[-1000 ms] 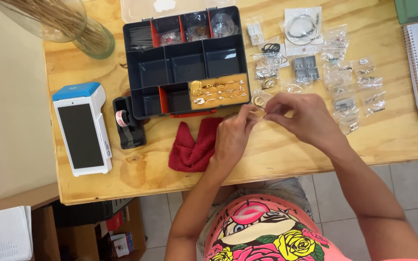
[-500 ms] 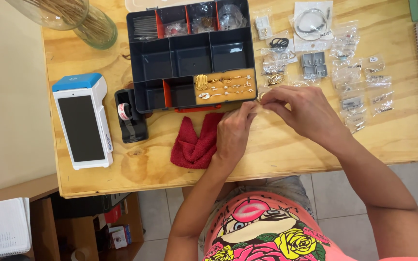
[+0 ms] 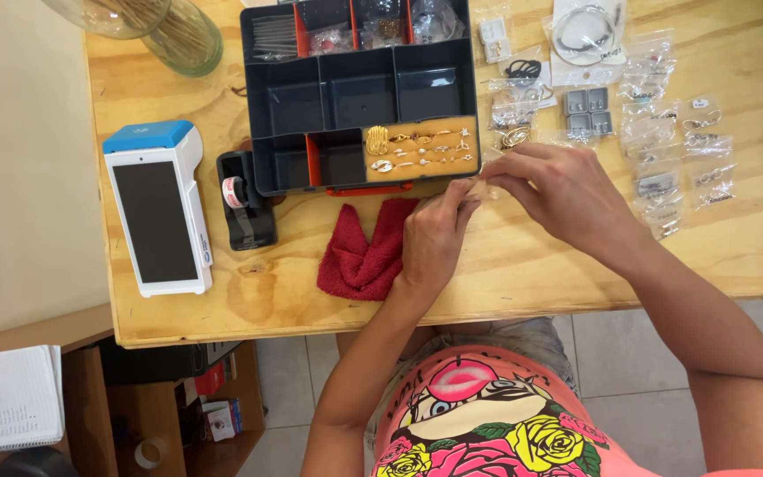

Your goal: Sorting and packaging small jewelry items into plastic bags and a storage container.

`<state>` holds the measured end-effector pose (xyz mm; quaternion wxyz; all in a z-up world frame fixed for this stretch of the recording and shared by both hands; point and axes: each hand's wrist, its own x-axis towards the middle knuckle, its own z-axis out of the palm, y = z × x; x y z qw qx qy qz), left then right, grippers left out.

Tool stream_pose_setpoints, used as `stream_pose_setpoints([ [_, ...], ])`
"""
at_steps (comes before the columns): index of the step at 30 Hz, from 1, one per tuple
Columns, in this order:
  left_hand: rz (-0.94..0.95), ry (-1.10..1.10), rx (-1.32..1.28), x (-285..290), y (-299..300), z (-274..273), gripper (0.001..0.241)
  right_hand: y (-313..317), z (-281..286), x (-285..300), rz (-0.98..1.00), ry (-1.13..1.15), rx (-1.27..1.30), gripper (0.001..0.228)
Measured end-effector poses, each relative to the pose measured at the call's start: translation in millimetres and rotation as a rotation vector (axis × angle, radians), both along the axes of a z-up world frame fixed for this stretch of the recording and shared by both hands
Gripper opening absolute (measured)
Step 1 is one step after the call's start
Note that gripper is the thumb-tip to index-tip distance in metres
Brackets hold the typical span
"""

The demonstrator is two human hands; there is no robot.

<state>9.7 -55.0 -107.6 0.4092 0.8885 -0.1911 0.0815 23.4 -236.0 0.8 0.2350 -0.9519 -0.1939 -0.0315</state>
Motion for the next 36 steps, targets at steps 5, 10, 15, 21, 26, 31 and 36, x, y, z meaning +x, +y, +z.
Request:
stream_pose_setpoints([
  [5, 0.014, -0.022, -0.021, -1, 0, 8, 0.015, 2, 6, 0, 0.014, 0.059, 0.056, 0.008],
  [10, 0.037, -0.053, -0.052, 1, 0, 0, 0.015, 4, 11, 0, 0.006, 0.071, 0.049, 0.005],
  [15, 0.055, -0.083, -0.051, 1, 1, -2, 0.011, 4, 16, -1, 0.007, 0.054, 0.009, 0.002],
  [21, -0.005, -0.034, -0.253, 0, 6, 24, 0.013, -1, 26, 4, 0.070, -0.083, -0.002, 0.008],
  [26, -0.001, -0.028, -0.377, -7, 19, 55, 0.020, 19, 45, 39, 0.070, -0.339, 0.104, 0.017],
  [31, 0.011, -0.111, -0.331, -33, 39, 78, 0.020, 77, -4, 127, 0.154, -0.411, 0.250, 0.018],
  [36, 0.042, -0.218, -0.292, -56, 60, 86, 0.013, 109, -41, 153, 0.243, -0.173, -0.264, 0.041],
])
